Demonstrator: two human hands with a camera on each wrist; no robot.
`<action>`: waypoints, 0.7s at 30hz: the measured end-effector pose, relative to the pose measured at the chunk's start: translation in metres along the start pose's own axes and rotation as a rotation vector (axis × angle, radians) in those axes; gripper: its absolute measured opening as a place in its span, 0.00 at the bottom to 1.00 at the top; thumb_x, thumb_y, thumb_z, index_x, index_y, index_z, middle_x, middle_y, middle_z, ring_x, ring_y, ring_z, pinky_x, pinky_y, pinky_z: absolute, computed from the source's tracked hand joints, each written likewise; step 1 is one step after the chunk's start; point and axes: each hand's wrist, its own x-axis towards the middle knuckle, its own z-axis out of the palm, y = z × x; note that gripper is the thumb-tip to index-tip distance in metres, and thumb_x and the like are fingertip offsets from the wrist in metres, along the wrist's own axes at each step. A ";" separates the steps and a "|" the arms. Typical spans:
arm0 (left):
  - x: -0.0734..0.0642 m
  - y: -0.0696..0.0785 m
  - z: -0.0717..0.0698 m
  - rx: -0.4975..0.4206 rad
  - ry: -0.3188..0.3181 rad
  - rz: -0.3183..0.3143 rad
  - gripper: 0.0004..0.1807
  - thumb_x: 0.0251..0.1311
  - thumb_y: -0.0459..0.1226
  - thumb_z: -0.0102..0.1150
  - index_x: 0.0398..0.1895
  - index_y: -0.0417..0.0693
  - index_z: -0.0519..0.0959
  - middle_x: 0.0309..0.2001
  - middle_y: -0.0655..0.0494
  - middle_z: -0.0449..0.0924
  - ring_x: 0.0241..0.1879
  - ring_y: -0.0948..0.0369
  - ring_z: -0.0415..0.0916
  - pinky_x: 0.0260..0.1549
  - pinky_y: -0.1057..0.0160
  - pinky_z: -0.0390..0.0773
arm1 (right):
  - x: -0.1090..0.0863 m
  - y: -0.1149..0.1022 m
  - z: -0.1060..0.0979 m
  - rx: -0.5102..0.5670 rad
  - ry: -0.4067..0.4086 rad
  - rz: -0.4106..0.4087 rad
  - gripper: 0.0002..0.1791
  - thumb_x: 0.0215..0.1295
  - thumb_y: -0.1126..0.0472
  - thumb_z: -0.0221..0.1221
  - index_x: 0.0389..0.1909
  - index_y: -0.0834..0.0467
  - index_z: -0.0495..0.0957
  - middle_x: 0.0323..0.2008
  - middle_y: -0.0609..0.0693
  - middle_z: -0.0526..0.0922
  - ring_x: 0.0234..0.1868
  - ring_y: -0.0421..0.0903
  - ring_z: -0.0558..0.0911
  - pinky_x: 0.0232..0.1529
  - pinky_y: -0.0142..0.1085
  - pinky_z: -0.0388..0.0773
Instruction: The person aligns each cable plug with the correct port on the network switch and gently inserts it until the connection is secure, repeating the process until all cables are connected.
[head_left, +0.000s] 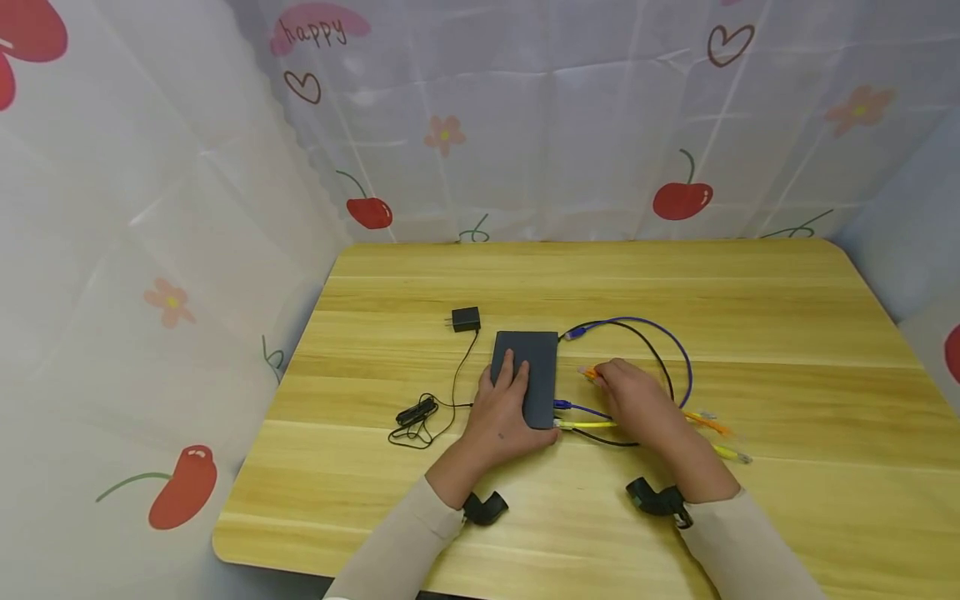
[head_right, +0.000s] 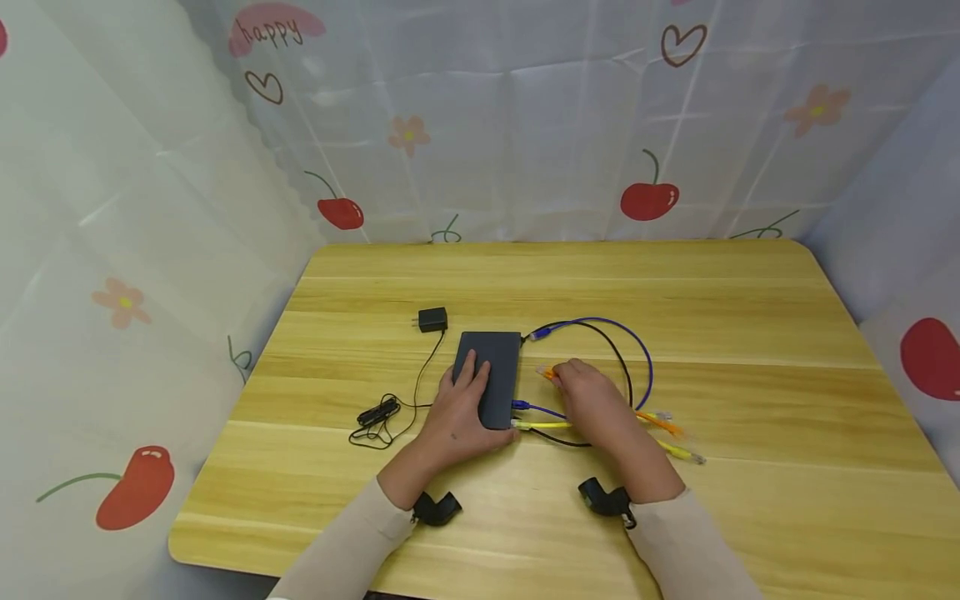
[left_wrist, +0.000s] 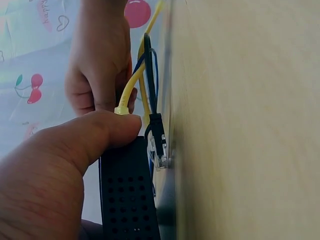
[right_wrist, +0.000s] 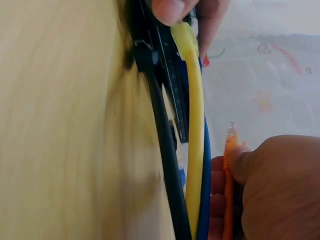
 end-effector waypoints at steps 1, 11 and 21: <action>0.000 0.000 0.000 0.000 0.001 0.001 0.63 0.44 0.68 0.68 0.80 0.51 0.53 0.81 0.51 0.37 0.75 0.33 0.43 0.64 0.38 0.63 | 0.001 -0.002 0.000 -0.010 -0.018 -0.003 0.07 0.72 0.66 0.57 0.45 0.65 0.79 0.37 0.54 0.82 0.38 0.52 0.82 0.40 0.47 0.80; -0.001 -0.001 -0.002 -0.017 -0.021 -0.009 0.63 0.43 0.68 0.68 0.80 0.53 0.52 0.81 0.53 0.37 0.75 0.35 0.43 0.63 0.39 0.65 | 0.006 -0.014 0.007 -0.092 -0.093 -0.096 0.06 0.67 0.65 0.63 0.41 0.64 0.82 0.32 0.51 0.80 0.34 0.48 0.81 0.38 0.43 0.80; -0.002 -0.003 -0.003 -0.059 -0.018 0.005 0.63 0.43 0.67 0.69 0.80 0.53 0.53 0.81 0.54 0.37 0.75 0.35 0.43 0.62 0.38 0.65 | 0.008 -0.017 0.010 -0.107 -0.091 -0.185 0.07 0.63 0.67 0.66 0.41 0.64 0.84 0.33 0.52 0.81 0.34 0.47 0.82 0.37 0.40 0.81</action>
